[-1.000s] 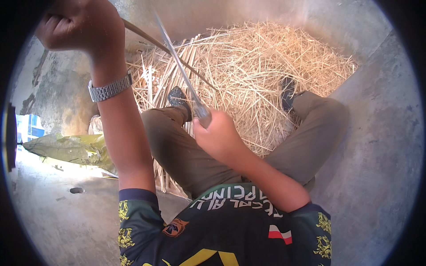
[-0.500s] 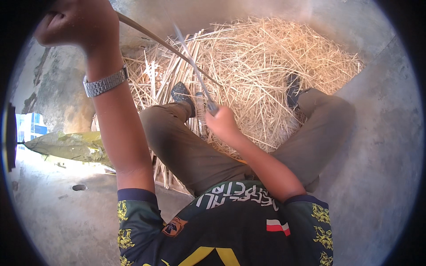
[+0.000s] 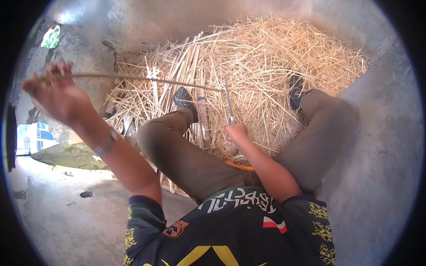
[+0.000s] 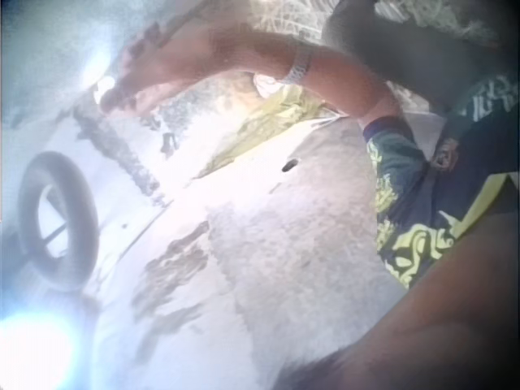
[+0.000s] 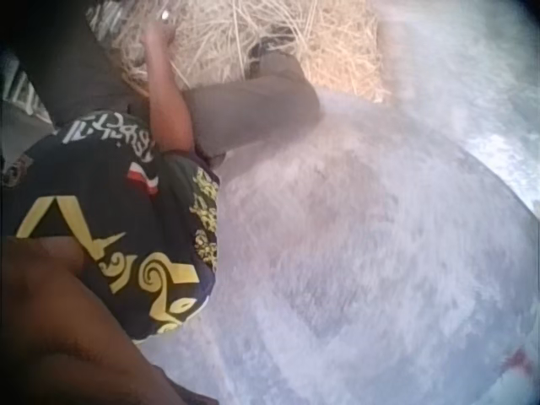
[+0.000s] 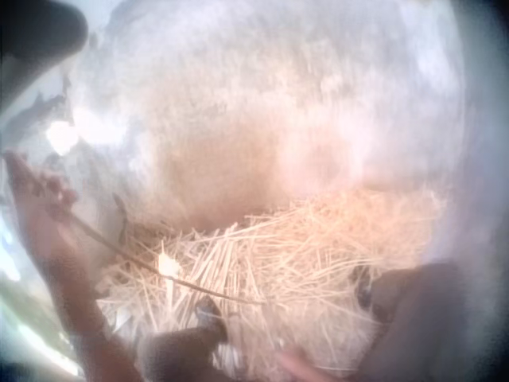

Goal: The person sits on a floor covered with straw and uses a large knife to split long bamboo sticks into thinner strips. They hold the bamboo with one hand and strike it with the knife to separate the fibers, repeating this process for multiple sticks.

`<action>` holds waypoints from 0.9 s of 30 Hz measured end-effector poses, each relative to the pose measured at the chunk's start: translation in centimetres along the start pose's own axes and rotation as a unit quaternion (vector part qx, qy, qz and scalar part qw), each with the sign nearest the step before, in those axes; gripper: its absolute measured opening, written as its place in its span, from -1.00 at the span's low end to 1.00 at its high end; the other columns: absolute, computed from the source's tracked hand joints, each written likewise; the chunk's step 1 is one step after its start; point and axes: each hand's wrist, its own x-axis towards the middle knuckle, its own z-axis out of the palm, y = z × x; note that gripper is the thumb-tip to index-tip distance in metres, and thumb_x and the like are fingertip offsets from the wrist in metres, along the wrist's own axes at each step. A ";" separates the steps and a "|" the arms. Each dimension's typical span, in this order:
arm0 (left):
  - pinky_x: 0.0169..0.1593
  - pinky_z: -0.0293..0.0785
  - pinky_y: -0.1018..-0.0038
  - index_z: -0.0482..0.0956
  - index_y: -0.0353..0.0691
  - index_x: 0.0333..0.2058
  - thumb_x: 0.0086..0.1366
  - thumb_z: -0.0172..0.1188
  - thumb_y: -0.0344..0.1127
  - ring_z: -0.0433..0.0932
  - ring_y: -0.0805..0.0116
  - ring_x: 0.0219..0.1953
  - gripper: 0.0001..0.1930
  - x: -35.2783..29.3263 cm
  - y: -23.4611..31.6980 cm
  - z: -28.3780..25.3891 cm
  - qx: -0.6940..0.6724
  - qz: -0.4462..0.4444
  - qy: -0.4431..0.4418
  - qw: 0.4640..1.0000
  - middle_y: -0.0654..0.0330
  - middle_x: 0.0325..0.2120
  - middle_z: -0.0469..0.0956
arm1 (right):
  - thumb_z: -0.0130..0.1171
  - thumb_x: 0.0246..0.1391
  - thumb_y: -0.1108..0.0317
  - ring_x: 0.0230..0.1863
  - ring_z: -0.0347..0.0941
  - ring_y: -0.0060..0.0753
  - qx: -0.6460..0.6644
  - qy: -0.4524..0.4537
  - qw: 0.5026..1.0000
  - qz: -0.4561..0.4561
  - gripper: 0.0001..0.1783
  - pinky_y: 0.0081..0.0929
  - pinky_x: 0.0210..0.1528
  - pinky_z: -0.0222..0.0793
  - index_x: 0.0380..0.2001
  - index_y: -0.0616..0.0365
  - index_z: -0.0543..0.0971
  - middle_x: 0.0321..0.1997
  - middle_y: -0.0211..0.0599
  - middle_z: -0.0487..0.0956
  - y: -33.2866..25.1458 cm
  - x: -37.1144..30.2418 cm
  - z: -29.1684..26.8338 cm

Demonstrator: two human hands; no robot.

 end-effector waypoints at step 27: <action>-0.52 -0.16 0.49 0.14 0.03 -0.55 0.45 -0.11 0.34 -0.09 0.51 -0.64 -0.43 1.1 -8.8 2.2 -0.183 -0.160 -0.117 0.963 0.44 -0.70 -0.03 | 0.22 0.08 0.28 -0.62 0.40 -0.50 -0.230 0.004 0.959 -0.165 -0.76 -0.36 -0.54 0.28 -0.54 0.20 0.51 -0.64 -0.37 0.49 -4.3 -1.6 -0.4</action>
